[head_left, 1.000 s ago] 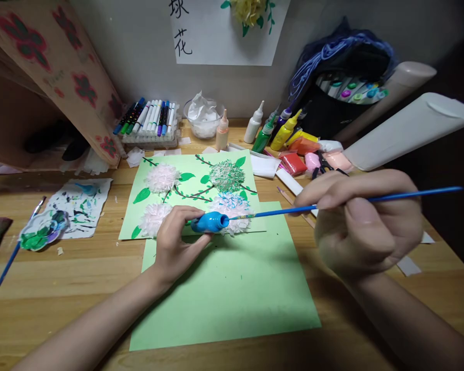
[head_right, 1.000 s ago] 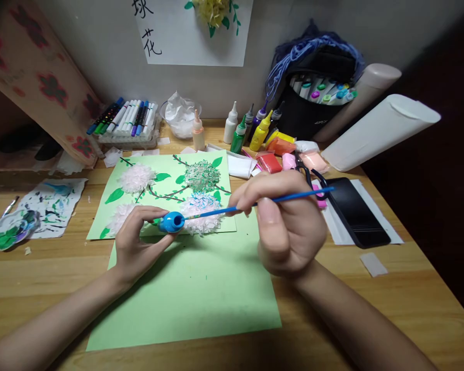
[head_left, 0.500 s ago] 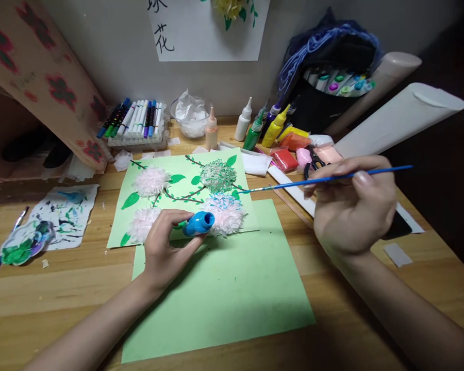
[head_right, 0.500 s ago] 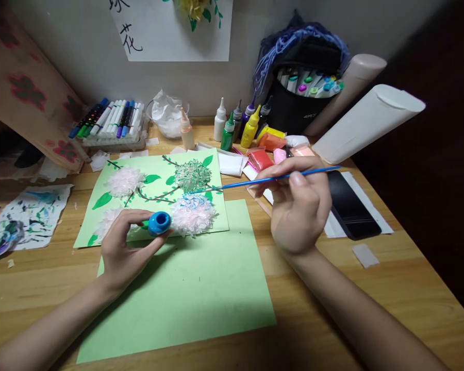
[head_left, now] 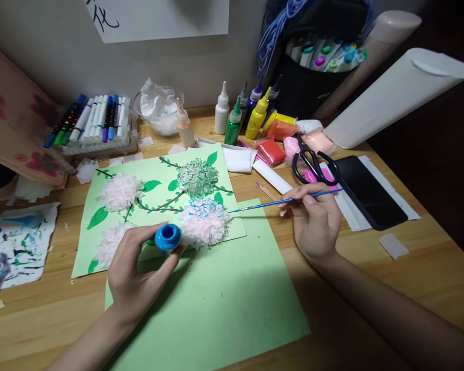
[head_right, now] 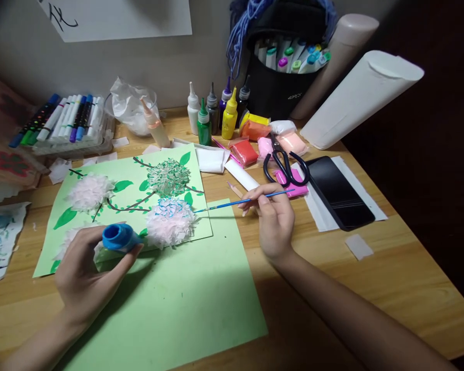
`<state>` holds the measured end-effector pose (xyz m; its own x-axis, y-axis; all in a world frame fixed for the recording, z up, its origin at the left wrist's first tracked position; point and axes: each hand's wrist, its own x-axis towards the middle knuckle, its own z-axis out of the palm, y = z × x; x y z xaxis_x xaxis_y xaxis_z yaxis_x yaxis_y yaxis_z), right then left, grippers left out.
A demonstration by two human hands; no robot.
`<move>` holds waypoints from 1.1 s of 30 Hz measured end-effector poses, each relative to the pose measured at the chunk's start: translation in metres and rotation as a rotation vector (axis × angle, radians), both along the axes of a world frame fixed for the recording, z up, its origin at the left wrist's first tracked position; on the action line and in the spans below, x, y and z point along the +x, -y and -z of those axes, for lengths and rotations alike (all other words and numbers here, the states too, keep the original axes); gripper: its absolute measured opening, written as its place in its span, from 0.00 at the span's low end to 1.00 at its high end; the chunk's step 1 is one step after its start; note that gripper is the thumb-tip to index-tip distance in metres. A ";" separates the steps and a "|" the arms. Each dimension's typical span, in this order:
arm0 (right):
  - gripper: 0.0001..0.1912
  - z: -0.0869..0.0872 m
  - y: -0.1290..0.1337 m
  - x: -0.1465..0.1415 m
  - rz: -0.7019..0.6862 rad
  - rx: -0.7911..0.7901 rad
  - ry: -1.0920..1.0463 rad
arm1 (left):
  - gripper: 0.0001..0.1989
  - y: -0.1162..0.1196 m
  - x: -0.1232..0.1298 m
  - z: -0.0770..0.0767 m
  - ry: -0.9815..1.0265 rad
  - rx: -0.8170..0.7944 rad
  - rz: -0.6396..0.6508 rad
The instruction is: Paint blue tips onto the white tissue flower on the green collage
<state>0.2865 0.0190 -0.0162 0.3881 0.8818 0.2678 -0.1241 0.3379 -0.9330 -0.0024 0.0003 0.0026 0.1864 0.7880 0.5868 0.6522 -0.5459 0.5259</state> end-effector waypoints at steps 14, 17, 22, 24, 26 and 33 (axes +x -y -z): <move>0.07 0.005 0.000 0.002 -0.043 0.016 0.087 | 0.17 0.001 -0.001 -0.001 -0.010 -0.055 0.022; 0.08 0.005 0.000 0.002 -0.025 0.025 0.078 | 0.17 0.001 0.000 -0.001 -0.018 -0.048 0.016; 0.08 0.005 0.001 0.002 -0.042 -0.008 0.097 | 0.16 0.001 -0.001 0.000 -0.019 -0.033 0.020; 0.07 0.004 0.001 0.001 -0.038 -0.026 0.097 | 0.17 0.001 -0.001 0.000 -0.019 -0.036 0.019; 0.07 0.003 0.001 0.001 -0.021 -0.020 0.077 | 0.17 0.001 -0.001 0.000 -0.017 -0.053 0.019; 0.05 0.003 0.001 0.002 -0.028 -0.038 0.096 | 0.16 0.001 -0.001 0.001 -0.019 -0.050 0.017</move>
